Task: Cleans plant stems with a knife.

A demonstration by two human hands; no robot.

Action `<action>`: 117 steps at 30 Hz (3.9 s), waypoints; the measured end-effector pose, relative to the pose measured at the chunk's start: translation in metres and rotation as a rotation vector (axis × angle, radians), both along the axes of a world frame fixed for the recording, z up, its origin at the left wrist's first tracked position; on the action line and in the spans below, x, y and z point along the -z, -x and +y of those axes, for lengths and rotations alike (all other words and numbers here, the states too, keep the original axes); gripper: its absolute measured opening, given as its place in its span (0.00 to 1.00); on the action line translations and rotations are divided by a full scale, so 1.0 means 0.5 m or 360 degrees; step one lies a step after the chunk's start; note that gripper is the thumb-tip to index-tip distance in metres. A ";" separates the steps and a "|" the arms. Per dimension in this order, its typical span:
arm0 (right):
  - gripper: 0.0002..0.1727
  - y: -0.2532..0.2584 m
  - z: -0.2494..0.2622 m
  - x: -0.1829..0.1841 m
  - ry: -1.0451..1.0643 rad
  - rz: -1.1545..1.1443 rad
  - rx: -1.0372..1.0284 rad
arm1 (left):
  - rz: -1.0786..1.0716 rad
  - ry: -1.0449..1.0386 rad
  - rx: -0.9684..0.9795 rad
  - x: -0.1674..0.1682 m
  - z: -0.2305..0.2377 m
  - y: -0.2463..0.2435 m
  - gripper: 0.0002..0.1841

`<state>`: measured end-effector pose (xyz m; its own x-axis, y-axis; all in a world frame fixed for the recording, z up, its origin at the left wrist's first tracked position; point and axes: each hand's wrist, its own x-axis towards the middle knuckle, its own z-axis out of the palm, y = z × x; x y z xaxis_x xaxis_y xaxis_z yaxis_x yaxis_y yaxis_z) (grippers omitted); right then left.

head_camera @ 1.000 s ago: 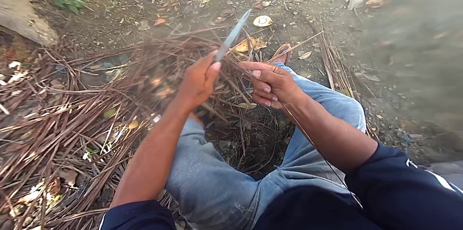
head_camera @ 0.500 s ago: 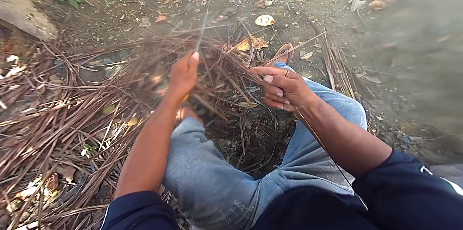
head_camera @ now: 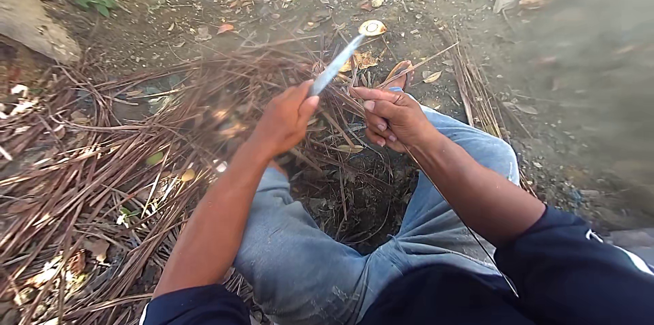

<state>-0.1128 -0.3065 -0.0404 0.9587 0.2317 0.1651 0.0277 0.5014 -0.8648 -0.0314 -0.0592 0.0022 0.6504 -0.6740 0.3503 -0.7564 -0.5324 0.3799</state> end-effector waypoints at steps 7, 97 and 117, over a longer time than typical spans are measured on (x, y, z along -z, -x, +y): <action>0.23 0.004 -0.002 -0.008 -0.0216 0.0131 -0.0167 | 0.0239 0.0165 -0.0030 -0.005 0.003 -0.003 0.25; 0.21 -0.059 0.090 -0.074 0.0002 -0.0130 -0.0077 | 0.0492 0.0623 -0.0015 -0.039 0.040 0.006 0.25; 0.23 -0.052 0.063 -0.072 -0.0088 -0.0184 -0.0274 | 0.0070 0.0434 -0.0115 -0.040 0.033 0.006 0.25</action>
<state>-0.0866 -0.2749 -0.0044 0.8796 0.3778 0.2889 0.0353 0.5539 -0.8318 -0.0344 -0.0428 0.0221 0.7116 -0.5102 0.4830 -0.7002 -0.4578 0.5479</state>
